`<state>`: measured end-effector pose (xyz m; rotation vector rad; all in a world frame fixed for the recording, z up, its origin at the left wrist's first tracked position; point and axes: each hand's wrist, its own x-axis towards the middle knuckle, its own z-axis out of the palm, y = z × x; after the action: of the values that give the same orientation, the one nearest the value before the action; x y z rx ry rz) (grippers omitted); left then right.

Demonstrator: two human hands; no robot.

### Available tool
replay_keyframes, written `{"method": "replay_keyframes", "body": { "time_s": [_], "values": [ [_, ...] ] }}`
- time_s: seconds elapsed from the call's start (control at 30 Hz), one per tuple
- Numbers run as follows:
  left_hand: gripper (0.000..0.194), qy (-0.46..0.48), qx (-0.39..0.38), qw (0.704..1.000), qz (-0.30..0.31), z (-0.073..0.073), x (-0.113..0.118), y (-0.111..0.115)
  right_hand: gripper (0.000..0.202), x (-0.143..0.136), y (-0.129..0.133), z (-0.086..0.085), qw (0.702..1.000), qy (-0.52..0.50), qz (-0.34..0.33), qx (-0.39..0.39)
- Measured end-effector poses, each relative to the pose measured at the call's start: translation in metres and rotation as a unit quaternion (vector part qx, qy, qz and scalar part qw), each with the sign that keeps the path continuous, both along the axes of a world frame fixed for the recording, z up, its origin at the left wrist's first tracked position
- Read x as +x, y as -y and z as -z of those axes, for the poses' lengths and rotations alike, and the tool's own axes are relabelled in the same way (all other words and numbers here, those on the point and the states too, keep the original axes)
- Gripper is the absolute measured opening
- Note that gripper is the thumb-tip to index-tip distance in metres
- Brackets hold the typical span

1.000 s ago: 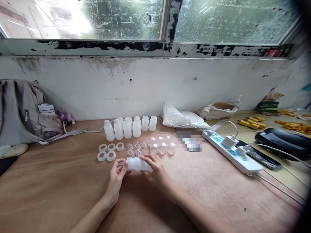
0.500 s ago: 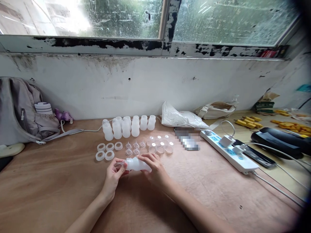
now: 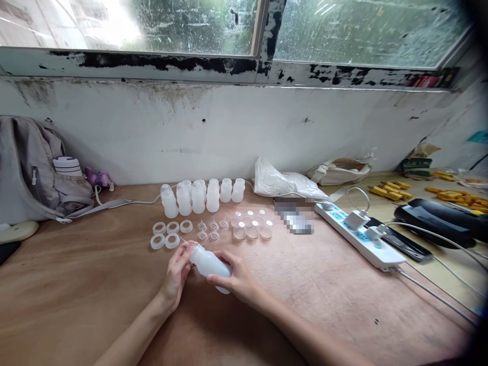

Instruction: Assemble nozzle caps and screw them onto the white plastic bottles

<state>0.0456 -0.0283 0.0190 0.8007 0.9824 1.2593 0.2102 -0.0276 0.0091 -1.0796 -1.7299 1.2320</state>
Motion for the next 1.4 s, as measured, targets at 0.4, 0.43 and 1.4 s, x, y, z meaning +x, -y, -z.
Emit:
{"method": "replay_keyframes", "body": {
  "time_s": [0.4, 0.43, 1.4],
  "values": [
    [0.031, 0.089, -0.002, 0.995, 0.032, 0.006, 0.001, -0.003, 0.036, -0.010, 0.004, 0.000, 0.999, -0.030, 0.029, -0.020],
    [0.032, 0.091, 0.000, 0.995, 0.044, 0.005, 0.003, -0.001, 0.036, -0.011, 0.006, -0.001, 0.999, -0.030, 0.032, -0.007],
    [0.046, -0.052, 0.040, 0.973, 0.223, -0.010, 0.009, 0.012, 0.023, 0.014, -0.018, -0.015, 0.968, -0.208, 0.043, -0.131]
  ]
}}
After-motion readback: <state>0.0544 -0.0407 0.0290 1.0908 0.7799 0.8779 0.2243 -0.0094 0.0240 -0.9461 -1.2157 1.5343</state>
